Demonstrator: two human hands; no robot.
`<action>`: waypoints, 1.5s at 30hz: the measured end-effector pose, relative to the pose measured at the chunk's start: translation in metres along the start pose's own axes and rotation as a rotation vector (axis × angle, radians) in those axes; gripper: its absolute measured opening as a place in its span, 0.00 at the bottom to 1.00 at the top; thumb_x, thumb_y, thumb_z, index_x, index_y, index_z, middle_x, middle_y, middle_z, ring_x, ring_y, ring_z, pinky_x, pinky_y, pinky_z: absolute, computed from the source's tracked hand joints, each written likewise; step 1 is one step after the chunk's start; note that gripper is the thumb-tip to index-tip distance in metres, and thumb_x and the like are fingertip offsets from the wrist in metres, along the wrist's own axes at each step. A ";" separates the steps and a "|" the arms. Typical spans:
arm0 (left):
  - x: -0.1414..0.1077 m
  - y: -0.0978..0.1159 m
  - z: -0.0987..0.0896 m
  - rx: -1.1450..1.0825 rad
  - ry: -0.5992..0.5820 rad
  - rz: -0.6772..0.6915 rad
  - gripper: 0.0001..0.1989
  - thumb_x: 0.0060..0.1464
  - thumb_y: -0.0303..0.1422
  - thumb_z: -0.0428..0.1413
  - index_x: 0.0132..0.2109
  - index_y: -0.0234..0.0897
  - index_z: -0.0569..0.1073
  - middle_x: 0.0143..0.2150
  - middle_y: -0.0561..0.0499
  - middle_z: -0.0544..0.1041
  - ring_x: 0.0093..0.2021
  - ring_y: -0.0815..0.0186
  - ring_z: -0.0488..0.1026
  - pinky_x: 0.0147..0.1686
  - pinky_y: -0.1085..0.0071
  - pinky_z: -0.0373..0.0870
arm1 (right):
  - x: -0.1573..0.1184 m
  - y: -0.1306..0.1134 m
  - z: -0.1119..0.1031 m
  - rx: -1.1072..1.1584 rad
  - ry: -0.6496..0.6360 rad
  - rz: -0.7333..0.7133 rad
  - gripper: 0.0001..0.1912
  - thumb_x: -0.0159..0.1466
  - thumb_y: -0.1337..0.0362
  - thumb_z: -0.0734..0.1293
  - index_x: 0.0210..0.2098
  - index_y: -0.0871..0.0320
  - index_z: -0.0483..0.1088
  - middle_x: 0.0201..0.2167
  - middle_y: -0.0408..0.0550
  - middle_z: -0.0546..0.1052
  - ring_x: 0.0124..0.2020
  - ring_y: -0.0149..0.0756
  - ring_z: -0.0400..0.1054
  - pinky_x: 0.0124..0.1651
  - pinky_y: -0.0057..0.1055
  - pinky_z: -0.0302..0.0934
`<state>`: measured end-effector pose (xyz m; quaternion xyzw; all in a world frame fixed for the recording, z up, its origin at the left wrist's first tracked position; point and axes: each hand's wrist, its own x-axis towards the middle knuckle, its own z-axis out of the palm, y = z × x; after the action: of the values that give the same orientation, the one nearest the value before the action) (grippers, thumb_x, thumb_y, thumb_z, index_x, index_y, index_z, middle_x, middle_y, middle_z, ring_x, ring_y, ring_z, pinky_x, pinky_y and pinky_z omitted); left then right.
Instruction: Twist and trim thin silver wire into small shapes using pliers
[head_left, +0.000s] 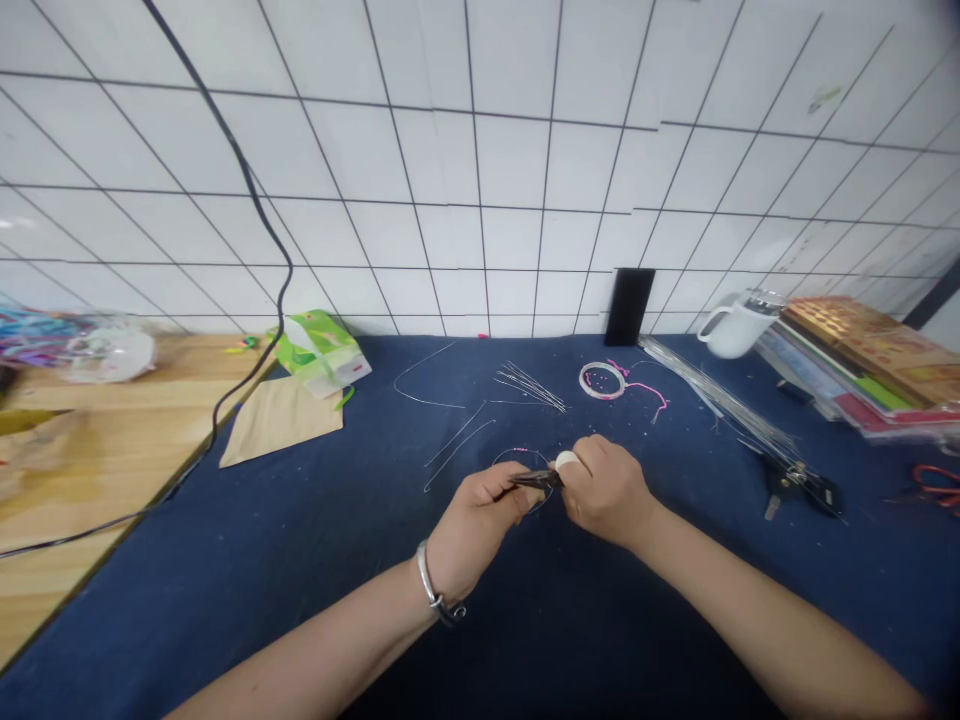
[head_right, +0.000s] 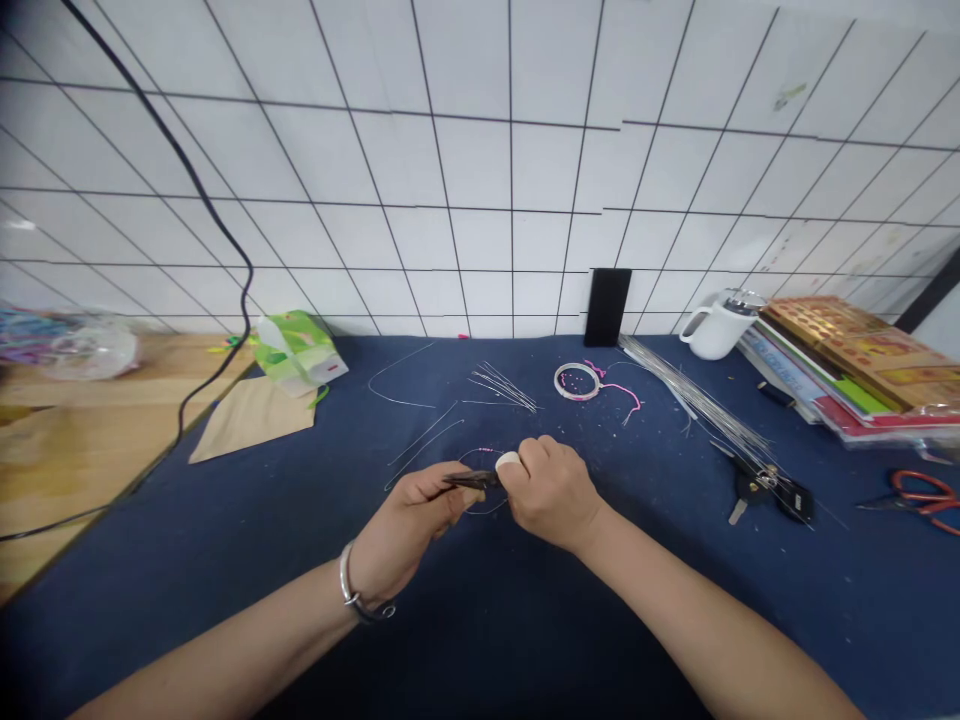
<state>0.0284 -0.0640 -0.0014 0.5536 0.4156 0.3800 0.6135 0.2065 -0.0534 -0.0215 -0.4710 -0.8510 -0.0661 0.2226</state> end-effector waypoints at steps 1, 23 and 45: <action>0.000 0.000 0.000 0.011 0.002 0.019 0.05 0.51 0.28 0.51 0.28 0.33 0.69 0.21 0.57 0.60 0.22 0.74 0.54 0.23 0.77 0.54 | 0.000 -0.001 0.000 0.059 -0.010 0.019 0.05 0.58 0.68 0.57 0.27 0.59 0.62 0.25 0.46 0.62 0.28 0.34 0.54 0.29 0.30 0.47; 0.006 -0.004 -0.012 0.149 -0.067 0.114 0.08 0.53 0.29 0.48 0.28 0.33 0.68 0.26 0.55 0.65 0.27 0.72 0.59 0.29 0.75 0.58 | 0.009 -0.023 -0.013 0.843 -0.428 0.383 0.07 0.61 0.64 0.59 0.28 0.57 0.56 0.23 0.37 0.59 0.25 0.26 0.53 0.28 0.24 0.49; 0.002 -0.012 -0.008 0.188 -0.055 0.203 0.10 0.56 0.33 0.49 0.37 0.34 0.73 0.34 0.49 0.71 0.34 0.67 0.66 0.35 0.72 0.63 | -0.004 -0.013 -0.009 0.015 -0.154 0.029 0.01 0.58 0.68 0.57 0.30 0.59 0.59 0.28 0.46 0.63 0.28 0.33 0.56 0.29 0.30 0.48</action>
<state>0.0221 -0.0609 -0.0135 0.6582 0.3742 0.3840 0.5285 0.2003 -0.0666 -0.0138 -0.4855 -0.8591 -0.0198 0.1609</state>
